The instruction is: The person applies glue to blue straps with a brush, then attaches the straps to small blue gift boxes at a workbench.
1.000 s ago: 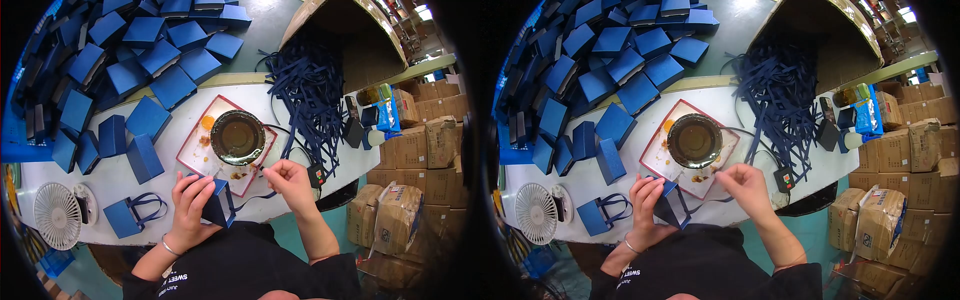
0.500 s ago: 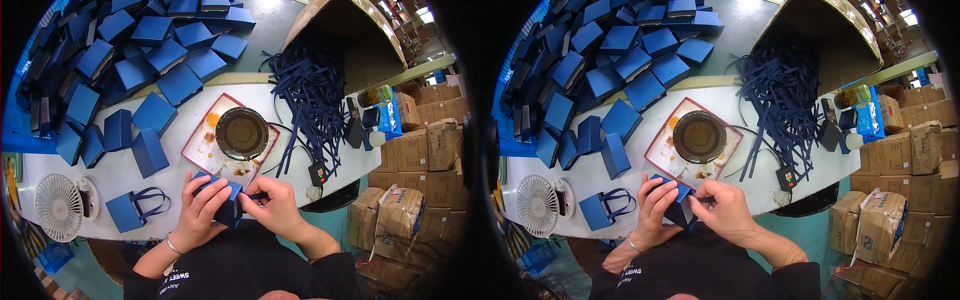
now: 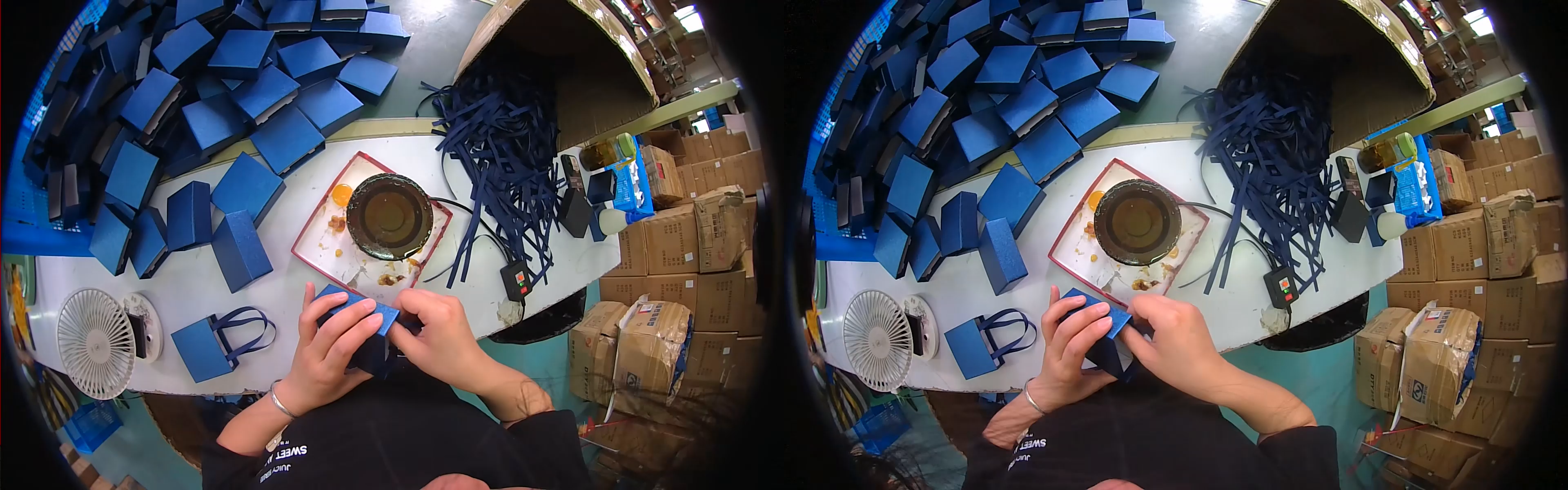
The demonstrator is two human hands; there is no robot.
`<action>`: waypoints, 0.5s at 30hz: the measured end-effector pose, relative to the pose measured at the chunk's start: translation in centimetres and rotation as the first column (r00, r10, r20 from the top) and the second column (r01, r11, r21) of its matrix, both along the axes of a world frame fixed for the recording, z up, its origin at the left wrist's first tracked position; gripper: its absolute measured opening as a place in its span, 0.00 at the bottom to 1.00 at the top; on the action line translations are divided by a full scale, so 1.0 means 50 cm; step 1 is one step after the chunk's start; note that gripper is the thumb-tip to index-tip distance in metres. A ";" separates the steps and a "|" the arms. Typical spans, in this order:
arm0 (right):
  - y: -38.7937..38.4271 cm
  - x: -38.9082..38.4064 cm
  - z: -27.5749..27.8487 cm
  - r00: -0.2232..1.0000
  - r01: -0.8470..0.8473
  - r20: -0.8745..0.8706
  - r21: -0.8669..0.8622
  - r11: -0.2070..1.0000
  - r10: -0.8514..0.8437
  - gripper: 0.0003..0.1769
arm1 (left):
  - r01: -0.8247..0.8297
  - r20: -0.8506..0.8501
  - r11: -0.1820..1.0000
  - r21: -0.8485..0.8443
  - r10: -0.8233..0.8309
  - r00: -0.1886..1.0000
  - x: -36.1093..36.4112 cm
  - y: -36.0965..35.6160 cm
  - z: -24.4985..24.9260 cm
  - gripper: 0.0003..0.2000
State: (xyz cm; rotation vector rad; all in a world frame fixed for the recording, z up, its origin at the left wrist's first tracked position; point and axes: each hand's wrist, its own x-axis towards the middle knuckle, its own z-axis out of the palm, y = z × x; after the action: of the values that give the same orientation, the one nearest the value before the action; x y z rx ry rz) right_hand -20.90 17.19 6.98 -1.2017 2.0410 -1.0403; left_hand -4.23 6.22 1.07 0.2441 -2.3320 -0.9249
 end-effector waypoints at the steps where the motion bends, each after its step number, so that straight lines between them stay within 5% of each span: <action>1: 0.001 0.001 -0.005 1.000 -0.004 -0.009 -0.031 1.000 0.004 0.09 | 0.011 0.009 1.000 -0.003 -0.011 1.000 0.001 0.000 0.002 0.42; 9: 0.007 0.009 -0.017 1.000 0.013 -0.015 -0.160 0.987 -0.016 0.09 | 0.020 -0.015 1.000 0.018 -0.020 1.000 0.005 0.004 -0.001 0.43; 15: 0.021 0.031 -0.021 0.928 -0.038 -0.373 -0.087 0.996 0.003 0.19 | 0.006 -0.004 0.995 0.103 -0.006 1.000 -0.001 0.006 0.006 0.45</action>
State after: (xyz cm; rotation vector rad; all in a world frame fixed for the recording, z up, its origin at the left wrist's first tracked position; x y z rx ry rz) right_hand -19.33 18.24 5.91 -1.5656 2.2763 -0.9613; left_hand -4.28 6.53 1.36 0.2769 -2.2857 -1.0489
